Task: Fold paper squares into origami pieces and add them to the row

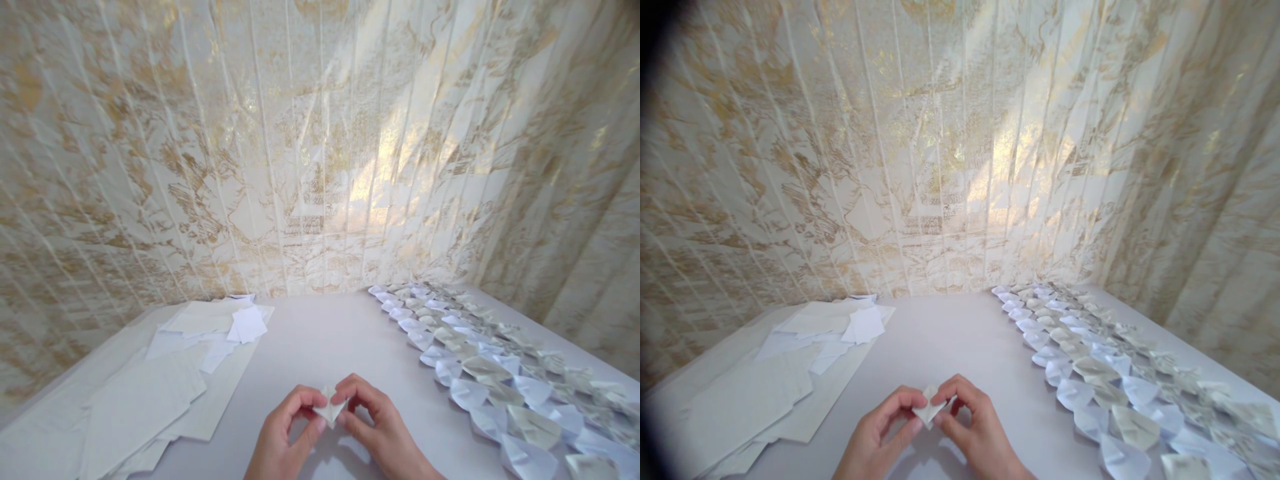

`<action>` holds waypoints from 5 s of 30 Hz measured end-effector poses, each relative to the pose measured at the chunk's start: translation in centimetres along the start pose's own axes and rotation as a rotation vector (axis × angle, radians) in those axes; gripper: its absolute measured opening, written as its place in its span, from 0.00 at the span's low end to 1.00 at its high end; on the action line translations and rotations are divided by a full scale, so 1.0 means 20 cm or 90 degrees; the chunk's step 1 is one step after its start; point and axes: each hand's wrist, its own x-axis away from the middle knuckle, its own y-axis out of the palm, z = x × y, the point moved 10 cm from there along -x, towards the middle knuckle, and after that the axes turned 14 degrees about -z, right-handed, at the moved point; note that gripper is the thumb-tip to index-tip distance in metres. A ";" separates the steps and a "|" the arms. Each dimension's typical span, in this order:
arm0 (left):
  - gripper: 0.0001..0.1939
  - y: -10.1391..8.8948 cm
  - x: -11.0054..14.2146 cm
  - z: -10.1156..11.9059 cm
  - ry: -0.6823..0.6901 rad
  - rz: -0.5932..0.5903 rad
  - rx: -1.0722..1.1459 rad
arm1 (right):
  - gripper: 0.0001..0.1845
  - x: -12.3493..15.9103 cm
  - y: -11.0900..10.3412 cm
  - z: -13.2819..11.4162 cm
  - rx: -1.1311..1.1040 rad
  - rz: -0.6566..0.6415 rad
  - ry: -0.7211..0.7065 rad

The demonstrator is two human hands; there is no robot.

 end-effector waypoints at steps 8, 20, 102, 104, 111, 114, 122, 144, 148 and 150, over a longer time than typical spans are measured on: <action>0.14 0.00 0.01 0.00 0.021 0.001 -0.004 | 0.16 0.00 0.01 -0.03 -0.018 -0.006 -0.009; 0.15 0.00 0.01 0.04 0.020 0.018 -0.020 | 0.20 0.00 0.04 0.09 -0.188 0.025 0.019; 0.26 0.18 -0.02 0.00 -0.090 -0.234 -0.001 | 0.21 0.00 0.07 0.05 -0.068 -0.057 0.036; 0.26 0.19 -0.02 -0.02 -0.091 -0.246 -0.021 | 0.21 0.00 0.07 0.06 -0.093 -0.054 0.036; 0.25 0.18 -0.02 -0.02 -0.092 -0.240 -0.108 | 0.21 -0.01 0.10 0.09 -0.170 -0.071 0.025; 0.24 0.18 -0.02 -0.01 -0.098 -0.236 -0.130 | 0.22 -0.01 0.11 0.08 -0.185 -0.082 0.014; 0.23 0.20 -0.02 -0.08 -0.084 -0.223 0.023 | 0.22 -0.01 0.12 0.07 -0.211 -0.086 0.000; 0.13 0.08 0.00 -0.09 -0.026 -0.118 -0.274 | 0.05 0.00 0.02 -0.04 0.257 -0.011 -0.053; 0.20 0.08 0.02 -0.15 -0.015 -0.045 -0.257 | 0.06 0.00 0.06 -0.06 0.301 -0.049 -0.071; 0.18 0.09 0.03 -0.13 0.013 -0.030 -0.278 | 0.06 0.00 0.08 -0.07 0.332 -0.063 -0.085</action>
